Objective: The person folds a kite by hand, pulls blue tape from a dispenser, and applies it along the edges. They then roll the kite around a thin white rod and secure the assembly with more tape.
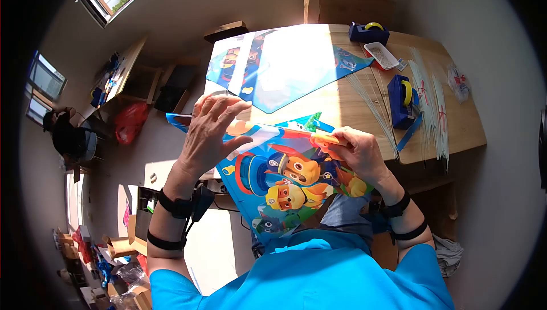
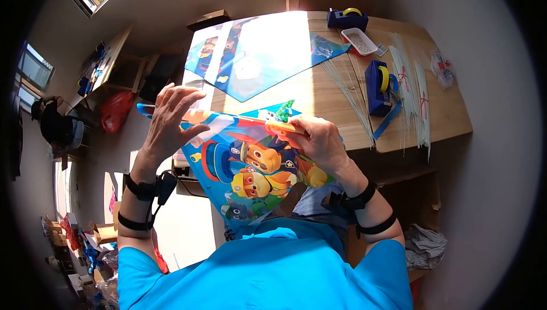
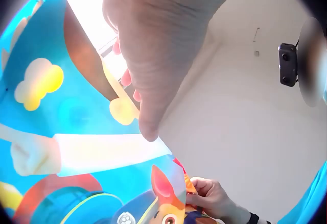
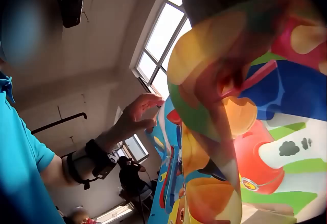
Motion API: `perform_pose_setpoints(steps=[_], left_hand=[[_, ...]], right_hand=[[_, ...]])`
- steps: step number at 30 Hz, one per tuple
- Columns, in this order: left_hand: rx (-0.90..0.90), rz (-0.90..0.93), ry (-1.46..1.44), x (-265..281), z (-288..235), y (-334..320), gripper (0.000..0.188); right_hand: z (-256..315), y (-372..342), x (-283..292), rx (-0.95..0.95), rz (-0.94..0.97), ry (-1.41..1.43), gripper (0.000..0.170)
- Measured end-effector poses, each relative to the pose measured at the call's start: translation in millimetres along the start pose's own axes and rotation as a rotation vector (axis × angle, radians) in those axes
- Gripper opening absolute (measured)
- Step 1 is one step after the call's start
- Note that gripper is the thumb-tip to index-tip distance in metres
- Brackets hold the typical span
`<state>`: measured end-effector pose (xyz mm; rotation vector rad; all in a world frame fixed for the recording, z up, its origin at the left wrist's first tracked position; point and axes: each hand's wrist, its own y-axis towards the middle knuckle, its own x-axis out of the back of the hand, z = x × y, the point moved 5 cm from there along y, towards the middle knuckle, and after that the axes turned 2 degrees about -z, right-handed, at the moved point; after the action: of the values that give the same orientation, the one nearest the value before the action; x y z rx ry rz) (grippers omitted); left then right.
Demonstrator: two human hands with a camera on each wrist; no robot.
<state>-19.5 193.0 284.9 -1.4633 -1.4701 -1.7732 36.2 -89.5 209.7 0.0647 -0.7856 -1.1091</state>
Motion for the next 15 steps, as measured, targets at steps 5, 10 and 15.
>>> perform_pose_setpoints(steps=[5,10,15], left_hand=[[-0.114,-0.054,0.242,-6.0,4.9,-16.8,0.042],[-0.024,-0.015,0.066,-4.3,10.5,-16.5,0.037],[0.074,0.021,-0.174,14.3,-0.5,-7.7,0.030]], right_hand=[[-9.9,1.4,25.1,-0.147,0.155,0.150,0.018],[3.1,8.0,47.9,-0.141,0.259,0.113,0.015],[6.2,9.8,69.2,-0.082,0.142,-0.010,0.018]])
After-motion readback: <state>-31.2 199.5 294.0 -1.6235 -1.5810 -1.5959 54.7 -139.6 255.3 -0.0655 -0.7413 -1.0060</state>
